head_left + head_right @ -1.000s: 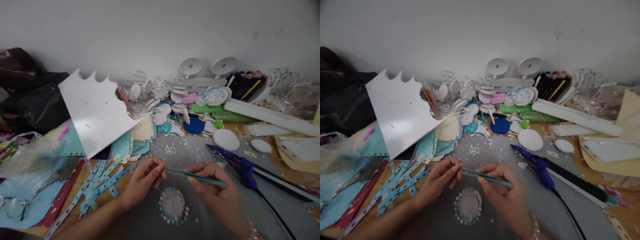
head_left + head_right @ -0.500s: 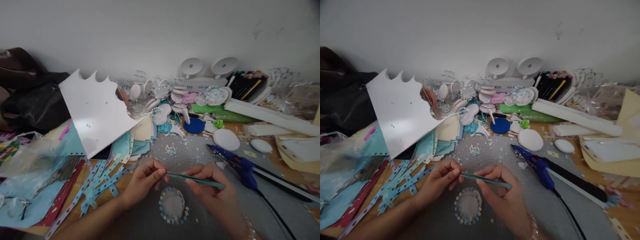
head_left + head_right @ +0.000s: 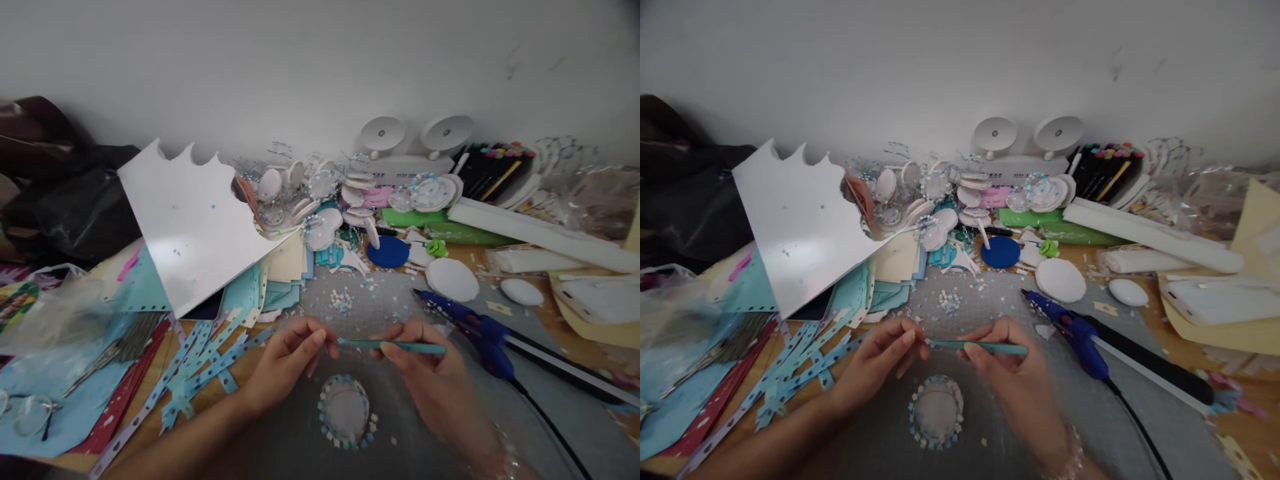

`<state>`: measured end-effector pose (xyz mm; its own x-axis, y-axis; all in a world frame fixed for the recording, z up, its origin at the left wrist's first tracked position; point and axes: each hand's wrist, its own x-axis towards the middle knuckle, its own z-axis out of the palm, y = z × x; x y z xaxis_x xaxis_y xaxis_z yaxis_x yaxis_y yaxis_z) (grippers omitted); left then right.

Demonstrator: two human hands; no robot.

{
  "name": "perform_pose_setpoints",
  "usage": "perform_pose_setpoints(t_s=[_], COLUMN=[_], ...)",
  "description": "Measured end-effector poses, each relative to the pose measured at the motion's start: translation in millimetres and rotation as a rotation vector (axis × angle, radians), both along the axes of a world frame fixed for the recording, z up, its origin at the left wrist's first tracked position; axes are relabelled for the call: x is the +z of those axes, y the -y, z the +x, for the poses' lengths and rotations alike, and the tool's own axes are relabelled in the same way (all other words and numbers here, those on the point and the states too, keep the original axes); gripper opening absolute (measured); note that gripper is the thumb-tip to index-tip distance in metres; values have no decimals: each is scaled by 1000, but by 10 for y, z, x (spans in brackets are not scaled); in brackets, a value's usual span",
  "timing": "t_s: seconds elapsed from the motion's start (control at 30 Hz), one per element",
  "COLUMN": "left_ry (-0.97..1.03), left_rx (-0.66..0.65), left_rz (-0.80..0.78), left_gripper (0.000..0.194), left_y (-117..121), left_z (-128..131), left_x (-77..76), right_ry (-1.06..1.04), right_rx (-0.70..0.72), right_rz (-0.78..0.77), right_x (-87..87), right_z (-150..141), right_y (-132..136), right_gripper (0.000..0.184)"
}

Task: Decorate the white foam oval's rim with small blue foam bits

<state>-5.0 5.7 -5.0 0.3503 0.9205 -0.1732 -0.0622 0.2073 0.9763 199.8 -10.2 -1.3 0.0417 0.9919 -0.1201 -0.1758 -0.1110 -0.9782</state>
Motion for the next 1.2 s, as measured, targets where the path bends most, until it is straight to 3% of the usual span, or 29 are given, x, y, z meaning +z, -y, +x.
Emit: perform_pose_setpoints(t_s=[0.1, 0.23, 0.3, 0.4, 0.6, 0.77, 0.87, 1.03, 1.2], left_ry=[-249, -610, -709, -731, -680, -647, -528, -303, -375], left_rx=[-60, -461, -547, -514, -387, -340, -314, -211, -150], left_rz=[169, 389, 490, 520, 357, 294, 266, 251, 296], left_gripper=[27, 20, 16, 17, 31, 33, 34, 36, 34], left_y=[-8, -10, -6, -8, -69, -98, -93, -85, -88], left_z=[-79, -137, -120, -79, -83, -87, -98, -145, -82], left_x=[97, 233, 263, 259, 170, 87, 84, 95, 4], right_ry=[-202, -353, -374, -348, -182, -23, 56, 208, 358], right_rx=[-19, -37, -48, -59, -144, -204, -198, -278, -312], right_rz=[-83, -138, -135, -105, -13, 35, 86, 170, 268], right_x=[5, 22, 28, 53, 124, 25, 8, 163, 222], right_z=[11, 19, 28, 53, 85, 80, 89, 123, 104], right_y=[-30, -59, -66, -69, 6, 143, 223, 340, 407], right_gripper=[17, 18, 19, 19, 25, 25, 23, 23, 20])
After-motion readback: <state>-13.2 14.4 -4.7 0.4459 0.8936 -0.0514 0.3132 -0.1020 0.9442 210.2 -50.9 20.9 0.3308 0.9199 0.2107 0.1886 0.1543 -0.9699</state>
